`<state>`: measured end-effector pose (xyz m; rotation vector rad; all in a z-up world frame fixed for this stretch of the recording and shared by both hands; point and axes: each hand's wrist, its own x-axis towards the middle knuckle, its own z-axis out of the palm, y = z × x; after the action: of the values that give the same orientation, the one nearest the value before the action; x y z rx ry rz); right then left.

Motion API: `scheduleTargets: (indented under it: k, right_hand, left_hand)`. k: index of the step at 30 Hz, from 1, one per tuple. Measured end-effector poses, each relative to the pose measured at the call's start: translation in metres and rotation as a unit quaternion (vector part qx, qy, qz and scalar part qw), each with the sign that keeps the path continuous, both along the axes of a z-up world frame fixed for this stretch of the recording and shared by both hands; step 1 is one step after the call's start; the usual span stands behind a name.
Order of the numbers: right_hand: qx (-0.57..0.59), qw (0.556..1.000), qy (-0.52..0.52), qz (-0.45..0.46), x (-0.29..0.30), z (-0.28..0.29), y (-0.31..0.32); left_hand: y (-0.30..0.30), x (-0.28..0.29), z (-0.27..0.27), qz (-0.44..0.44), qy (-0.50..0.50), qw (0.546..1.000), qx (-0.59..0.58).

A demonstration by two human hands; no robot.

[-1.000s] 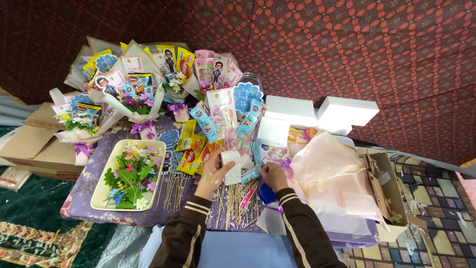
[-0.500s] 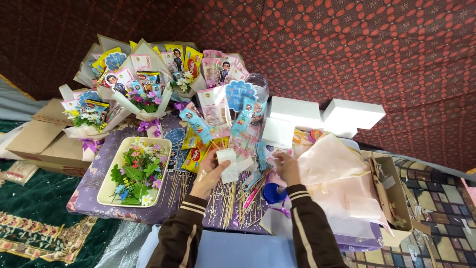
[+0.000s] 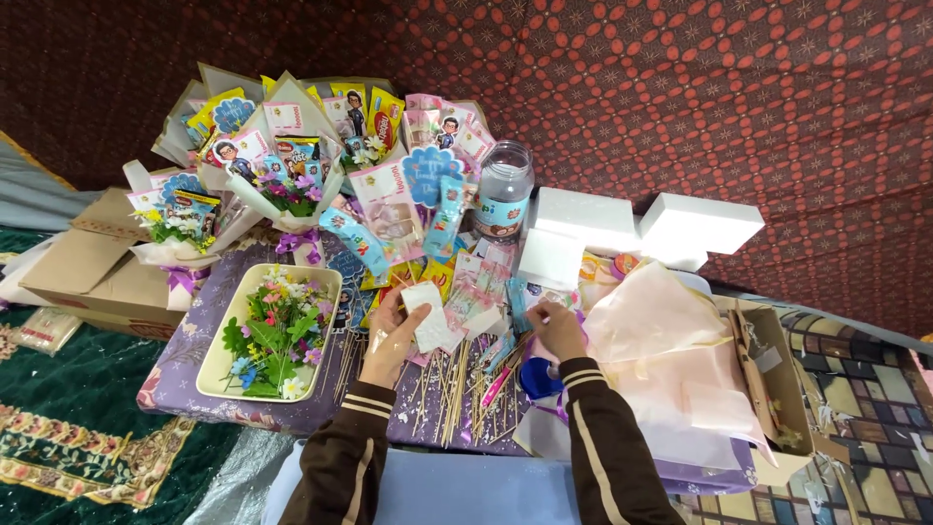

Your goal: Assembling a gift bouquet by arranging banknotes and decorative elements on sticks and wrapping them in paper.

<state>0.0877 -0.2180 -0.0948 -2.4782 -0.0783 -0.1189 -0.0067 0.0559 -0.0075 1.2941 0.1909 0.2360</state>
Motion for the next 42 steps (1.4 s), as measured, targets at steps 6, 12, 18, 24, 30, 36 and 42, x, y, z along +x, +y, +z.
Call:
scheduleTargets:
  k: [6, 12, 18, 24, 30, 36, 42]
  right_hand:
    - [-0.028, 0.997, -0.014, 0.074, -0.021, 0.012, 0.054]
    - [-0.076, 0.991, 0.01, 0.114, 0.0, -0.034, 0.066]
    - [-0.104, 0.993, 0.019, 0.046, 0.007, -0.02, 0.046]
    - [-0.17, 0.985, 0.009, -0.021, 0.003, -0.009, 0.03]
    - [-0.153, 0.977, 0.144, -0.011, 0.038, -0.076, 0.007]
    - [-0.213, 0.959, -0.173, -0.069, 0.015, -0.033, -0.001]
    - [-0.249, 0.868, -0.401, 0.153, 0.024, -0.023, 0.092]
  left_hand:
    - [0.002, -0.006, 0.01, 0.006, 0.009, 1.0, 0.007]
    - [0.01, -0.017, 0.026, 0.018, 0.012, 1.0, 0.017]
    - [0.011, -0.014, 0.007, 0.001, 0.002, 1.0, 0.015]
    - [0.0, -0.012, 0.0, -0.007, -0.003, 1.0, 0.002]
    - [0.008, -0.015, 0.031, 0.022, 0.006, 1.0, 0.012]
    - [0.025, -0.013, 0.029, 0.07, 0.011, 0.997, 0.03]
    - [0.022, -0.007, 0.028, 0.077, 0.049, 0.995, 0.027]
